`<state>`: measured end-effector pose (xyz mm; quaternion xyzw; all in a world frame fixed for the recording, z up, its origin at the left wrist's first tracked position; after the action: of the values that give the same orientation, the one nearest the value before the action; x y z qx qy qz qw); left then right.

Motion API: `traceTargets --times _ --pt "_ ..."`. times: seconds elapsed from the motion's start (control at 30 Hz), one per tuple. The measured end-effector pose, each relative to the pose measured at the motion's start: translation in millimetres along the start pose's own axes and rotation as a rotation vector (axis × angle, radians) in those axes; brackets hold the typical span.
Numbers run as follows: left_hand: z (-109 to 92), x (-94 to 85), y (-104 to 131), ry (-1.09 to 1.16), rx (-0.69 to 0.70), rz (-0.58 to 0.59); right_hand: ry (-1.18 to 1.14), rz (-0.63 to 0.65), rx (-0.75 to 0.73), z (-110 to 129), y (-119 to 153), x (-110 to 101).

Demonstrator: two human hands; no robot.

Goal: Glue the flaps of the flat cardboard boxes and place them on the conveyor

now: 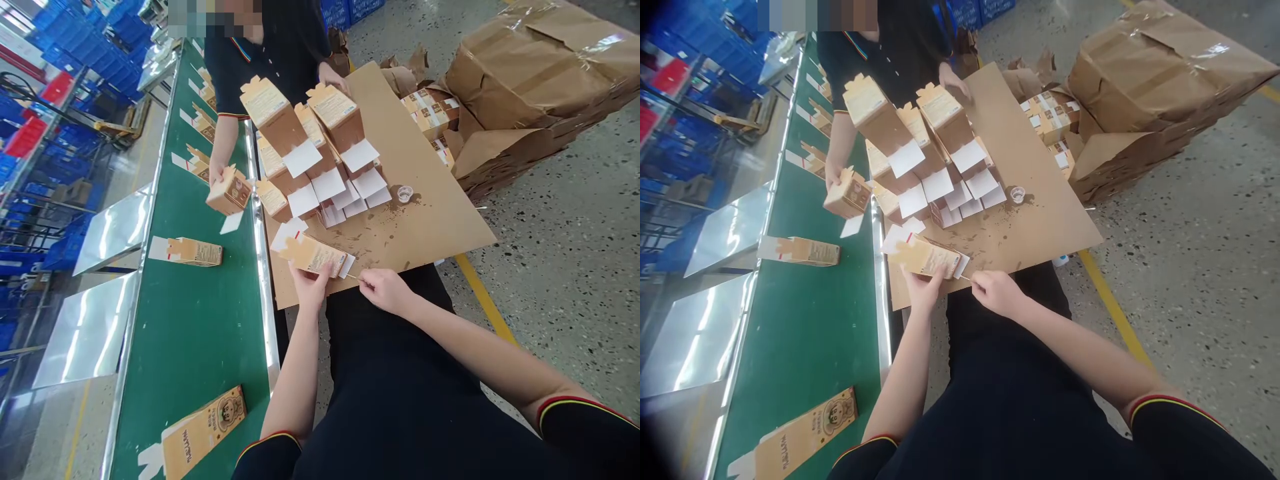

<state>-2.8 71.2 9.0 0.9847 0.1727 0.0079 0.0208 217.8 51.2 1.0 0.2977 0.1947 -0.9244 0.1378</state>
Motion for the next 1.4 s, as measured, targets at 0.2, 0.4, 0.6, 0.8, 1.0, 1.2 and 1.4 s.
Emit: traceTargets --times 0.2,0.4,0.6,0.8,1.0,1.2,1.4 --pt "5 8.4 20 -0.205 0.007 -0.013 -0.166 -0.099 0.096 6 36 -23" --pt "1 10.7 22 -0.270 0.073 -0.001 -0.250 -0.147 0.190 10 52 -35" --pt "7 13.9 21 -0.324 0.107 -0.047 -0.287 -0.155 0.256 12 62 -44" --pt "3 14.3 23 -0.305 0.141 -0.058 -0.282 -0.173 0.295 2 66 -51" --pt "-26 -105.6 18 -0.203 0.189 -0.558 -0.212 -0.257 0.311 -16 78 -70" --pt "-41 -194.1 -17 -0.289 0.037 -0.779 -0.251 -0.219 0.258 -12 61 -68" --pt "-44 -173.8 -8 -0.450 0.105 -0.900 -0.253 -0.257 0.254 -13 56 -76"
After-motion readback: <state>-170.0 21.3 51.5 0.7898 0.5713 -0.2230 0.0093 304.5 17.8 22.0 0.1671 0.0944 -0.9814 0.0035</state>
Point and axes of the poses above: each hand's wrist, its own y-axis away from the middle knuckle, its own x-axis out of the palm, z = x × y, the point moved 4 cm from there along -y, towards the middle knuckle, and after that the axes turned 2 degrees about y, right-handed, at the moved point
